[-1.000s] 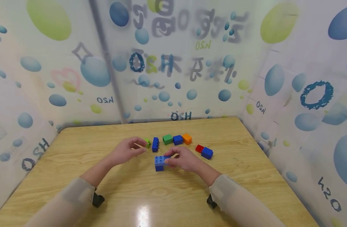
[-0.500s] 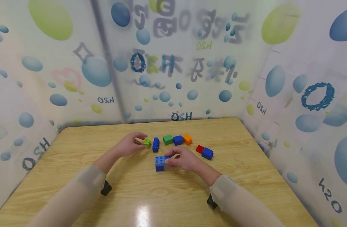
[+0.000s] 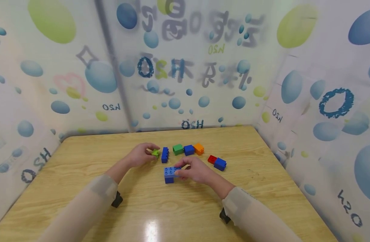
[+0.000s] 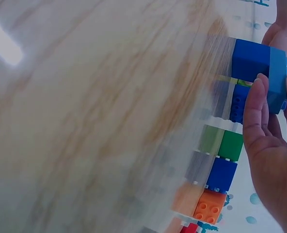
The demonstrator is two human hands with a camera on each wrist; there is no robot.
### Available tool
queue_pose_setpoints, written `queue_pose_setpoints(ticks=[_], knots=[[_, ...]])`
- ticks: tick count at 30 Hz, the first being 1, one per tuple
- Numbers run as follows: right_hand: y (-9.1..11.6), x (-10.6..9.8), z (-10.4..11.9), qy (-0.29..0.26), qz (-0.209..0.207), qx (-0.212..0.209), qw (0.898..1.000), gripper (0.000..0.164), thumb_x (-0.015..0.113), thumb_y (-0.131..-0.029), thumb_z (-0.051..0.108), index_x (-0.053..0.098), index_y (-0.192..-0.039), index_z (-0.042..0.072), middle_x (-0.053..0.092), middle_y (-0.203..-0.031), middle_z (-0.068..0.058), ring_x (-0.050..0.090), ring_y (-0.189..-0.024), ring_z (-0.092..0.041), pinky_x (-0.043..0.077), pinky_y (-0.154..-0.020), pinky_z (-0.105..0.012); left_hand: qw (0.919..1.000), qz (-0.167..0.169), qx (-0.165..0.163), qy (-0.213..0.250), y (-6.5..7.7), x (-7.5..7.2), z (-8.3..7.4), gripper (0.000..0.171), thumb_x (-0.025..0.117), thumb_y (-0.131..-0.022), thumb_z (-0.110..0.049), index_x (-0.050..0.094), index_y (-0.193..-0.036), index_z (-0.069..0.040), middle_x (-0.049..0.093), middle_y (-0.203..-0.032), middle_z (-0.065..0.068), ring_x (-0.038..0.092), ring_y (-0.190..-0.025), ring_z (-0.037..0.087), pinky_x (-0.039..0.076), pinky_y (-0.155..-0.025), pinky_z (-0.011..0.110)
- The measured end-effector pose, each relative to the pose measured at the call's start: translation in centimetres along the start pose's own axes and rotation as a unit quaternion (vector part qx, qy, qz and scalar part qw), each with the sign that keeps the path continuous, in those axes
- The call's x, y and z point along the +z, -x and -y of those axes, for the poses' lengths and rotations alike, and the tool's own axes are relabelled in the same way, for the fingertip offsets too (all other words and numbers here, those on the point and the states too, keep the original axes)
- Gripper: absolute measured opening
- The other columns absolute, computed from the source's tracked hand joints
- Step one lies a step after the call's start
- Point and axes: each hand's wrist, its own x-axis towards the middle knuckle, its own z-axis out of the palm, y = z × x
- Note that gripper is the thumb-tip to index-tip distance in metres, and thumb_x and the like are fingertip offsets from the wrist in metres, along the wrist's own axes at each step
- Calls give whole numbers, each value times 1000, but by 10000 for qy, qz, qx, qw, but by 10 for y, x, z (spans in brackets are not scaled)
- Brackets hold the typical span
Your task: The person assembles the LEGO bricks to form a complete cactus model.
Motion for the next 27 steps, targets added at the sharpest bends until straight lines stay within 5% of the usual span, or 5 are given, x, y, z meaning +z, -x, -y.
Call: queue_pose_setpoints(ticks=[15, 27], knots=[[1, 1, 1, -67, -4, 13, 10000, 23, 77, -105, 20, 74, -124, 7, 72, -123, -10, 77, -92, -23, 68, -90, -38, 9944, -506, -92, 919, 25, -12, -4, 40, 79, -101, -13, 63, -135, -2, 67, -135, 18, 72, -120, 32, 66, -88, 35], [0, 1, 1, -27, -10, 14, 10000, 25, 78, -105, 22, 74, -125, 7, 71, -124, -10, 77, -93, -22, 68, -90, -37, 9908, -305, 128, 1314, 48, -9, -20, 46, 78, -101, -12, 65, -144, -5, 66, -139, 16, 69, -121, 29, 64, -91, 32]])
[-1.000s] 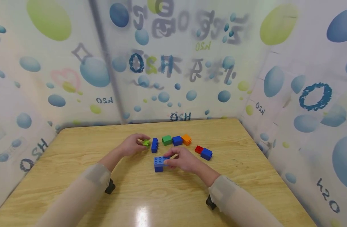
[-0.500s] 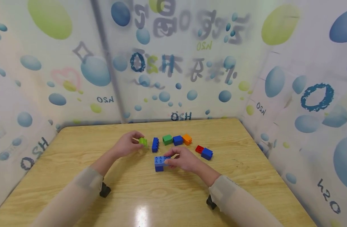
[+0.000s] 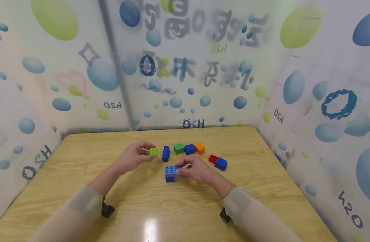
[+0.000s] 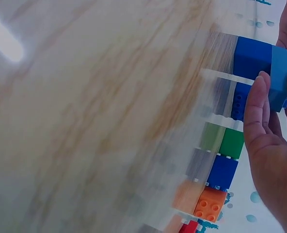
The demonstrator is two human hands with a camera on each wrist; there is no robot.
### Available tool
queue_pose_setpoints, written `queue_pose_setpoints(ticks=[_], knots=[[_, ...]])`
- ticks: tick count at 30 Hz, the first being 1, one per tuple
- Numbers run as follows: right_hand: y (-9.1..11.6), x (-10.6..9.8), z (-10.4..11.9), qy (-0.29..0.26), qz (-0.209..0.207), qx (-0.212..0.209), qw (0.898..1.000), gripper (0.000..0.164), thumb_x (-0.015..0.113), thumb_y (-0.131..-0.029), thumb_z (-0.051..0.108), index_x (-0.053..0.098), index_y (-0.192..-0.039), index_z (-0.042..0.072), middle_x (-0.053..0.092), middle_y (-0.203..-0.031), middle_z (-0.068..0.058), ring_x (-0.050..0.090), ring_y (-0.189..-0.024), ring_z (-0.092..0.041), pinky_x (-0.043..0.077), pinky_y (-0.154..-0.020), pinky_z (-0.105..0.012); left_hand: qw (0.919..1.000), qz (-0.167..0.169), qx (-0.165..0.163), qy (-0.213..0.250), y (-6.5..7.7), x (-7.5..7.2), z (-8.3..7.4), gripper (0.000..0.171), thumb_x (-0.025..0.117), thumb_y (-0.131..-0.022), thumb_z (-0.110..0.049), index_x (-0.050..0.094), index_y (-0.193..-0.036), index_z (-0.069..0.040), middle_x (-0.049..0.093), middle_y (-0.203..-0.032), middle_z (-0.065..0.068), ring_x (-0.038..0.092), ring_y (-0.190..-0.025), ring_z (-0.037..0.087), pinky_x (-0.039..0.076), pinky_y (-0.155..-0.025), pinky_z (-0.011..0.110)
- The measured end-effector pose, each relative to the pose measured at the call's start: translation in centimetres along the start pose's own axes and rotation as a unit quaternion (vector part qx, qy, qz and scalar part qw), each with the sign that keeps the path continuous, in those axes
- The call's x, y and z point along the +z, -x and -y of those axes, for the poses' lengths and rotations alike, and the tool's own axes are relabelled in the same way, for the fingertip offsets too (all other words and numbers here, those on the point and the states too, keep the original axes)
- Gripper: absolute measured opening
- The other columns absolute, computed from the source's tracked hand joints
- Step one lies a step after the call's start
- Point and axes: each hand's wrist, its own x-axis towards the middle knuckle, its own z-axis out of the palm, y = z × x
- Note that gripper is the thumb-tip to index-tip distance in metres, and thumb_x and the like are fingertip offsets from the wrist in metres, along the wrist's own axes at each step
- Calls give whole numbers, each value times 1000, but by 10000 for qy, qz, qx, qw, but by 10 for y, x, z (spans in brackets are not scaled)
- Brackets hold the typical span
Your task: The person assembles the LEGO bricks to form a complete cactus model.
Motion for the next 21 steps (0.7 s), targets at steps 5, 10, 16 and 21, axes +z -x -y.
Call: queue_pose_setpoints(ticks=[5, 10, 16, 21], knots=[[0, 0, -1, -16, -14, -23, 10000, 24, 77, -105, 21, 74, -124, 7, 71, -124, -11, 77, -94, -25, 68, -90, -38, 9998, 131, 99, 138, 7, 7, -4, 44, 77, -101, -10, 64, -143, -4, 67, -137, 18, 70, -122, 29, 65, -94, 35], [0, 0, -1, -49, -24, -18, 10000, 25, 78, -104, 22, 75, -125, 8, 71, -123, -11, 78, -94, -26, 68, -89, -38, 9991, 288, 194, 242, 12, 16, -9, 48, 76, -100, -9, 63, -146, -1, 66, -141, 19, 70, -122, 29, 64, -95, 34], [-1, 0, 1, -5, -63, 145, 9999, 26, 79, -103, 25, 75, -126, 12, 71, -123, -8, 77, -95, -24, 68, -90, -36, 9987, 355, 364, -47, 19, 28, -16, 40, 77, -101, -13, 69, -140, -9, 70, -141, 12, 69, -124, 29, 63, -102, 42], [-1, 0, 0, -30, -37, 108, 9999, 26, 79, -104, 24, 75, -126, 11, 72, -121, -8, 78, -95, -25, 68, -90, -36, 9976, 441, 518, -90, 20, 39, -19, 37, 79, -101, -14, 72, -137, -11, 74, -133, 7, 68, -120, 24, 62, -105, 45]])
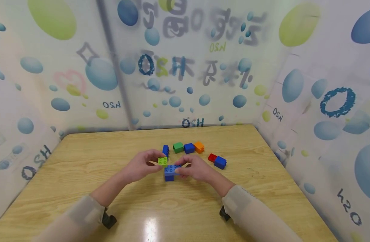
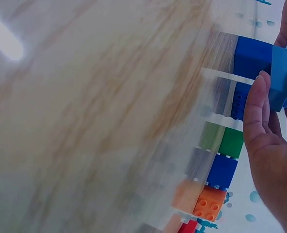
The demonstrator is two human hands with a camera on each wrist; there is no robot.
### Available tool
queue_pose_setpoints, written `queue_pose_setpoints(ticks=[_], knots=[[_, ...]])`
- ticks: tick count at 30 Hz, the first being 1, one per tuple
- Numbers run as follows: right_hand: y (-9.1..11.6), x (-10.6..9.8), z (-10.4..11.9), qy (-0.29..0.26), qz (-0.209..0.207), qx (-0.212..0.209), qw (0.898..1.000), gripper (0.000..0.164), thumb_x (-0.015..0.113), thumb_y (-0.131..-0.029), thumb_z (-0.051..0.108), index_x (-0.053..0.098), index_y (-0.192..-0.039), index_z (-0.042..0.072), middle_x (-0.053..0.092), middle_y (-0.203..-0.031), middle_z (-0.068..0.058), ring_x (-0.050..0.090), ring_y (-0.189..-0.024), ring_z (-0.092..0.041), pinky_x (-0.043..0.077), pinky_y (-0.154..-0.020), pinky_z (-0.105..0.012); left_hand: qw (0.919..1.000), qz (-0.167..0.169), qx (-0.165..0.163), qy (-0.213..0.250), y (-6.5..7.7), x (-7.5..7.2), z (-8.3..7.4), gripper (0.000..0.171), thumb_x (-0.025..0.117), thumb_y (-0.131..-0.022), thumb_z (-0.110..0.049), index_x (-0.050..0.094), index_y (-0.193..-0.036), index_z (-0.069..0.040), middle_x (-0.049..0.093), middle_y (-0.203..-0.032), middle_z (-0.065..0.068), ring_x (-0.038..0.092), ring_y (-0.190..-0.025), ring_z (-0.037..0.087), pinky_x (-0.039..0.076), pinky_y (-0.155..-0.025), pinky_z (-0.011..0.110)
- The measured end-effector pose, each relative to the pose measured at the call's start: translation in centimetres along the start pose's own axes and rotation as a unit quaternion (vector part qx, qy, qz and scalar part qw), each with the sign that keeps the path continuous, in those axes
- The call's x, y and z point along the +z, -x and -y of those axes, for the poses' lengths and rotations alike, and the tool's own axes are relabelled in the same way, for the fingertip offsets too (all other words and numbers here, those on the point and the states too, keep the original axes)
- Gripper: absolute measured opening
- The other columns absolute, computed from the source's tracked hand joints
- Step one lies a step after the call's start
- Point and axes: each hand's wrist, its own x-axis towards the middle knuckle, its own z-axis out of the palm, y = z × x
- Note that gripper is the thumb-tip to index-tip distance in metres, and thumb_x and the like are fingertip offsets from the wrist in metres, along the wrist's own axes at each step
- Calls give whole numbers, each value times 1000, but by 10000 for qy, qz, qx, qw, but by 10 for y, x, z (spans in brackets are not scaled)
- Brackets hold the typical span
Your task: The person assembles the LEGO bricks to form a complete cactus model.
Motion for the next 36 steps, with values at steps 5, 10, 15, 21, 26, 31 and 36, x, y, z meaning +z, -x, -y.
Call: queue_pose_setpoints(ticks=[5, 10, 15, 21, 26, 31, 36], knots=[[-1, 1, 0, -74, 26, -52, 10000, 25, 78, -104, 22, 74, -126, 10, 72, -120, -8, 78, -95, -26, 68, -90, -37, 9999, 130, 72, 84, 0, 7, 0, 36, 79, -101, -15, 73, -136, -10, 76, -129, 6, 69, -118, 22, 63, -102, 41], [-1, 0, 0, -41, 45, -89, 9999, 26, 78, -104, 22, 74, -127, 10, 72, -121, -9, 78, -96, -26, 68, -90, -36, 9996, 232, 135, 87, 1, 12, 1, 37, 80, -101, -18, 72, -136, -9, 76, -129, 6, 69, -118, 22, 64, -100, 39], [-2, -1, -1, -11, 71, -190, 9998, 29, 77, -105, 22, 73, -129, 6, 72, -122, -10, 78, -97, -26, 68, -90, -37, 9994, 293, 150, 145, 0, 14, 0, 39, 80, -102, -19, 71, -139, -10, 75, -131, 6, 68, -119, 22, 63, -102, 42], [-2, -2, -2, -43, 89, -210, 9997, 28, 77, -105, 20, 73, -129, 6, 71, -122, -11, 78, -98, -28, 68, -91, -39, 9993, 336, 77, 124, 1, 15, -1, 44, 80, -103, -25, 70, -142, -10, 73, -136, 6, 66, -123, 23, 62, -105, 46], [-2, -1, -2, -85, 114, -198, 9997, 27, 76, -105, 20, 73, -129, 6, 71, -123, -11, 78, -100, -30, 68, -91, -40, 9996, 284, 17, 33, 1, 15, -1, 45, 77, -105, -31, 70, -144, -9, 73, -139, 5, 66, -125, 24, 61, -105, 46], [-2, -1, -1, -85, 110, -182, 9997, 28, 76, -105, 20, 73, -129, 6, 71, -123, -11, 78, -100, -29, 68, -92, -40, 9997, 228, -13, 20, 1, 17, 0, 39, 77, -105, -31, 73, -140, -14, 74, -135, 3, 67, -123, 22, 62, -103, 44], [0, -2, -1, -29, 100, -171, 9998, 27, 76, -106, 20, 73, -128, 6, 70, -124, -12, 78, -100, -29, 68, -92, -40, 9998, 187, -31, -47, -2, 20, 2, 36, 79, -104, -32, 75, -137, -17, 74, -133, 1, 67, -121, 22, 62, -101, 43]])
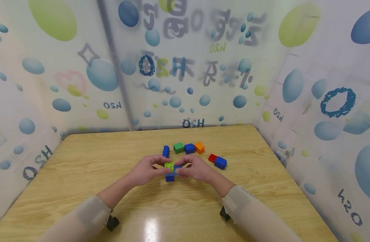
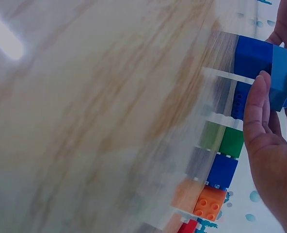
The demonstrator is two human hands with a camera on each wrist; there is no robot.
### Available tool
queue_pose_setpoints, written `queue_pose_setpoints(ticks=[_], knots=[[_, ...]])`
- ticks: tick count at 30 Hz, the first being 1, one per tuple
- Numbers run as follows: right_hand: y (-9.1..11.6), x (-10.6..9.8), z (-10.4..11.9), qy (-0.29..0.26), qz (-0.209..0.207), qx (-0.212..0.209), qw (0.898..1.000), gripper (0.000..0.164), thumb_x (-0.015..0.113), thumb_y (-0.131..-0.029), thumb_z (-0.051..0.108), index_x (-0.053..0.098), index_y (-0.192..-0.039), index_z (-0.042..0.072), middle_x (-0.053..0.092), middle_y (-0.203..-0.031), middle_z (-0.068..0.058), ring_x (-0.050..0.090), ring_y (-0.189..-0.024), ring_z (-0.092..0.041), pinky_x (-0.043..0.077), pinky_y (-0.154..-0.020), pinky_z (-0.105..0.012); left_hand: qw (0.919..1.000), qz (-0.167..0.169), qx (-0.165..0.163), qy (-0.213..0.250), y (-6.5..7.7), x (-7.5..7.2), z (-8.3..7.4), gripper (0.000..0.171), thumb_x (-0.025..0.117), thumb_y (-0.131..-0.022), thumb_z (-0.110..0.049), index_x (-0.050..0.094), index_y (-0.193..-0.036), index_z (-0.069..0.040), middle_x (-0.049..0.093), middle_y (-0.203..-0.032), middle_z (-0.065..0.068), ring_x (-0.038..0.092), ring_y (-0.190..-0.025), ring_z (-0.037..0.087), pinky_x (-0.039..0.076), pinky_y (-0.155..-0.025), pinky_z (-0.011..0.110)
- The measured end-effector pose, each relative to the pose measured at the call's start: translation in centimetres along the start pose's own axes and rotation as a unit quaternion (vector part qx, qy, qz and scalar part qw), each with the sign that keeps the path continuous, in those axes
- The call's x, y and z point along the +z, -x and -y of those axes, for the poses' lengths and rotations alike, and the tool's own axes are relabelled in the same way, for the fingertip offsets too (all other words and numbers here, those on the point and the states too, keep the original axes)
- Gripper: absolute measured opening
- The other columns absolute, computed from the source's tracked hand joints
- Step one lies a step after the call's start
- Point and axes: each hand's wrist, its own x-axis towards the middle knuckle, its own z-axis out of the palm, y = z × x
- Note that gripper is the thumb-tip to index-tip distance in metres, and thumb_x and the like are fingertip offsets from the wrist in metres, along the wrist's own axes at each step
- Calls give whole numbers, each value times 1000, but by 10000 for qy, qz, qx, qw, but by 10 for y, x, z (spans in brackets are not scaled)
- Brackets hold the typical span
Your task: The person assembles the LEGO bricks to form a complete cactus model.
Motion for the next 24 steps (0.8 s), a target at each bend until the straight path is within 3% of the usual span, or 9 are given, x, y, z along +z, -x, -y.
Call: queue_pose_setpoints(ticks=[9, 24], knots=[[1, -2, 2, 150, -51, 55, 9999, 29, 78, -105, 26, 73, -130, 11, 72, -125, -8, 79, -101, -24, 67, -95, -38, 9996, -40, -271, -20, -5, -2, -2, 34, 83, -100, -32, 78, -131, -20, 76, -127, 1, 70, -120, 23, 63, -96, 40], [0, -2, -2, 94, -35, 109, 9999, 29, 76, -106, 25, 72, -131, 11, 72, -126, -10, 78, -98, -24, 67, -94, -38, 9992, 190, -201, 278, -9, -3, 0, 34, 82, -101, -24, 76, -133, -14, 76, -117, 7, 70, -104, 19, 63, -82, 32]])
